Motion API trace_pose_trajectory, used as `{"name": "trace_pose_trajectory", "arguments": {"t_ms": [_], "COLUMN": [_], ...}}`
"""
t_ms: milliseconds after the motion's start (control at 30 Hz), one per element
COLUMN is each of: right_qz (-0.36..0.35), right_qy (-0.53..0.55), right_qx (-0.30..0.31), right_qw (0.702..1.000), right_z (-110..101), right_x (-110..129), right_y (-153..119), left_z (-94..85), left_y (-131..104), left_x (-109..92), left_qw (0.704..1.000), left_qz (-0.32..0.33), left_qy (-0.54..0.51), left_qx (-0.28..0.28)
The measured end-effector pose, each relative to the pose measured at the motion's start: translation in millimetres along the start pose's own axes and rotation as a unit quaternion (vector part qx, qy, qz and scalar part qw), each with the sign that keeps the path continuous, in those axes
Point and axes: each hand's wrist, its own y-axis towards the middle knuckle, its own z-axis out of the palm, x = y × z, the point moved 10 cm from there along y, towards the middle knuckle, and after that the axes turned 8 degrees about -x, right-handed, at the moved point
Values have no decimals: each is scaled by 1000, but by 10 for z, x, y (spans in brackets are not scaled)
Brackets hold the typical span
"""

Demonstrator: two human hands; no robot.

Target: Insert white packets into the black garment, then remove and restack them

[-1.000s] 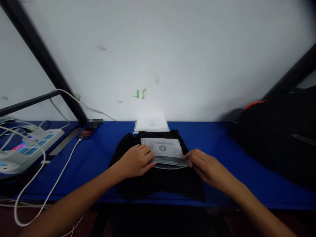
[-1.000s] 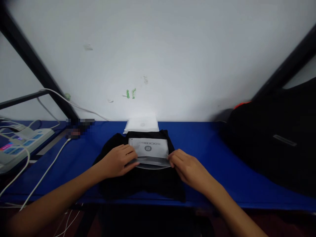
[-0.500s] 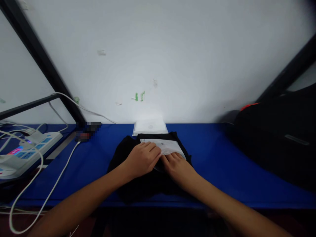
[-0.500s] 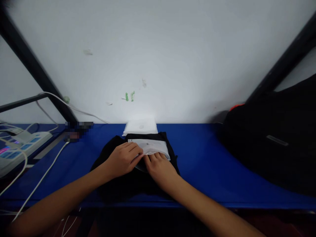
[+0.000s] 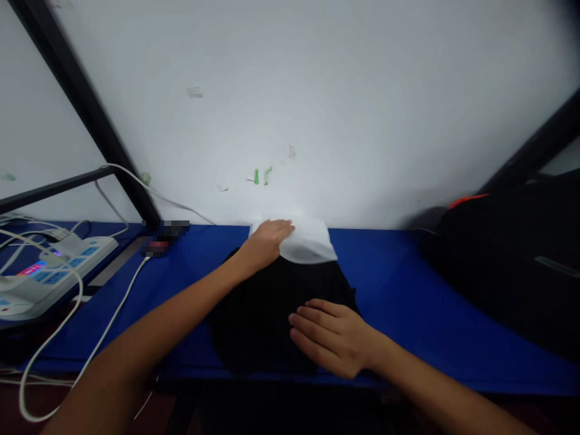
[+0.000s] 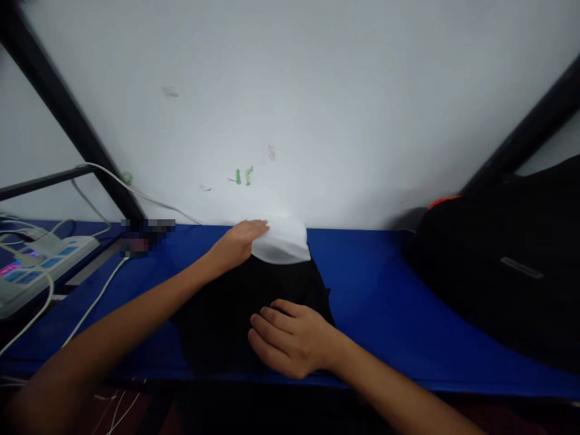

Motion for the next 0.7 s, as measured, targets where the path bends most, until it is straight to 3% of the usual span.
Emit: {"name": "trace_pose_trajectory", "arguments": {"t_ms": [100, 233, 300, 400, 500, 567, 600, 700], "right_qz": [9, 85, 117, 186, 306, 354, 364, 354], "right_qy": [14, 57, 69, 68, 96, 120, 128, 142], "right_qx": [25, 27, 31, 76, 142, 174, 181, 166], "right_qw": [1000, 994, 990, 977, 936, 911, 905, 909], "right_z": [54, 7, -22, 24, 149, 223, 246, 257], "right_x": [-29, -194, -258, -383, -573, -643, -663, -691], "right_y": [-16, -42, -76, -194, -415, -537, -570, -562], "left_z": [303, 600, 702, 739, 543, 337, 284, 289], "left_y": [117, 64, -11, -83, -56, -53, -86, -322], "left_x": [453, 855, 966, 975, 783, 503, 307, -415], "left_qw": [994, 979, 969, 958, 969, 978, 972, 905], "left_qz": [-58, -112, -137, -159, -170, -164, -151, -90], "left_qy": [50, 66, 59, 41, 11, -77, -153, -366], "left_qx": [77, 155, 196, 234, 178, 105, 96, 196]}}
